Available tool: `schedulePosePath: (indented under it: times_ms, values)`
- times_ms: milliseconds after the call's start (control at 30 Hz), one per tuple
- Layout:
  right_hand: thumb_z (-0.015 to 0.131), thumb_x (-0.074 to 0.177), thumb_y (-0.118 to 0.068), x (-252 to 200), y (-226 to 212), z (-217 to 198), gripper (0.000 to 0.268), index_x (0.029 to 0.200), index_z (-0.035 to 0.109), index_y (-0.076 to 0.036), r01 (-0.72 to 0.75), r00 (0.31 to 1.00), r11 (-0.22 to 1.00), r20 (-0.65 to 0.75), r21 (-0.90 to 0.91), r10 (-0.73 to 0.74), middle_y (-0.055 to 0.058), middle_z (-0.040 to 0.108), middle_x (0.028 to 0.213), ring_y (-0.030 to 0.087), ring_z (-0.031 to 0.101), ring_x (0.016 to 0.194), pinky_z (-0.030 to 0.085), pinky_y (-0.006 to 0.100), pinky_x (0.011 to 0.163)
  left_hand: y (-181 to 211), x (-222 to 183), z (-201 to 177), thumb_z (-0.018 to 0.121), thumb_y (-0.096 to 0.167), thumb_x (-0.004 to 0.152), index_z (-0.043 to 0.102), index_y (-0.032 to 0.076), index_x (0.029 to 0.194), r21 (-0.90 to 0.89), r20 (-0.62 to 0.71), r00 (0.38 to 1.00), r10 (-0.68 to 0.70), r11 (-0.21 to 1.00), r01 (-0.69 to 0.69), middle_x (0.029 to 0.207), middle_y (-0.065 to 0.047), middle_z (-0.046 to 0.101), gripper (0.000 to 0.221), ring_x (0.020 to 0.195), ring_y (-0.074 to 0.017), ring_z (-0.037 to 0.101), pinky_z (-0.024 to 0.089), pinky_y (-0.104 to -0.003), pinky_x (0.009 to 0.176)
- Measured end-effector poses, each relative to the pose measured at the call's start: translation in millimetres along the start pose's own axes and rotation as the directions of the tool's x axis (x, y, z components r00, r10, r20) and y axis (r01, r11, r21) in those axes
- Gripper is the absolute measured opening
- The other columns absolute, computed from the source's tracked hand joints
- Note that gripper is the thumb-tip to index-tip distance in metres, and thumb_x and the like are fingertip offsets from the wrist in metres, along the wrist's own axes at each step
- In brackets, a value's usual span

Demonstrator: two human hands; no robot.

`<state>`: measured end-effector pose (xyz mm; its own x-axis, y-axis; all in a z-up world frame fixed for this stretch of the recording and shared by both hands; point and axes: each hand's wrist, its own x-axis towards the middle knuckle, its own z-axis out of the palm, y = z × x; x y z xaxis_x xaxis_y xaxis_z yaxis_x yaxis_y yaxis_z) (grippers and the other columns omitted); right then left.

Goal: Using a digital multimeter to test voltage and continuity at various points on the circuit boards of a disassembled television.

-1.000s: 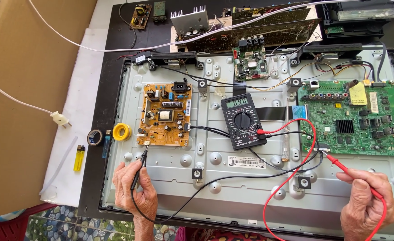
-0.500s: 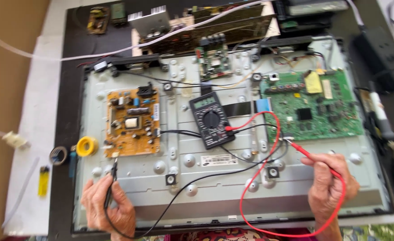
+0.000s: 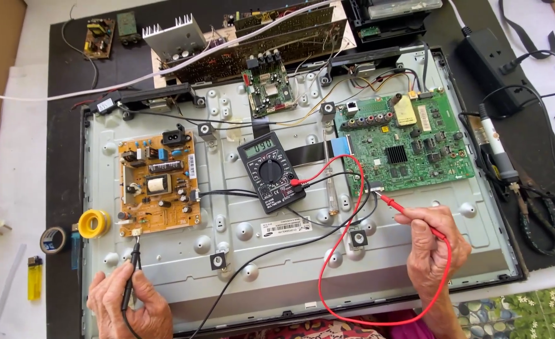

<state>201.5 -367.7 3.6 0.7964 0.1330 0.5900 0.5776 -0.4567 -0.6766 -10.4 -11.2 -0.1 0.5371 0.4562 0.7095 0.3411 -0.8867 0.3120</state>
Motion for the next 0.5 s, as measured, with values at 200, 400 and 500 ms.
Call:
schedulePosePath:
  times_ms: [200, 400, 500]
  values:
    - [0.048, 0.111, -0.015, 1.3, 0.4, 1.0, 0.022, 0.107, 0.064, 0.0, 0.016, 1.0, 0.999, -0.01, 0.028, -0.015, 0.01, 0.074, 0.084, 0.022, 0.065, 0.079, 0.047, 0.034, 0.085, -6.0, -5.7, 3.9, 0.066, -0.005, 0.114, 0.066, -0.013, 0.124, -0.005, -0.015, 1.0, 0.007, 1.0, -0.007, 0.112, -0.026, 0.07, 0.013, 0.111, -0.0462, 0.067, 0.054, -0.062, 0.116]
    - [0.048, 0.112, -0.013, -0.3, 1.2, 1.0, 0.021, 0.107, 0.064, -0.001, 0.009, 1.0, 1.0, -0.013, -0.008, -0.009, 0.009, 0.074, 0.085, 0.022, 0.063, 0.079, 0.047, 0.038, 0.095, -4.2, -4.0, 4.8, 0.063, -0.001, 0.115, 0.067, -0.014, 0.122, -0.023, -0.04, 0.999, 0.014, 1.0, -0.015, 0.111, -0.025, 0.071, 0.015, 0.108, -0.0453, 0.067, 0.055, -0.063, 0.115]
    - [0.048, 0.112, -0.015, -0.7, 1.0, 0.9, 0.023, 0.108, 0.064, 0.0, 0.005, 1.0, 1.0, -0.007, -0.004, -0.005, 0.01, 0.073, 0.085, 0.023, 0.062, 0.079, 0.046, 0.036, 0.089, -1.1, -2.3, 3.6, 0.063, -0.003, 0.115, 0.066, -0.014, 0.123, -0.021, -0.036, 0.999, 0.017, 1.0, -0.018, 0.112, -0.025, 0.071, 0.014, 0.109, -0.0456, 0.067, 0.055, -0.063, 0.115]
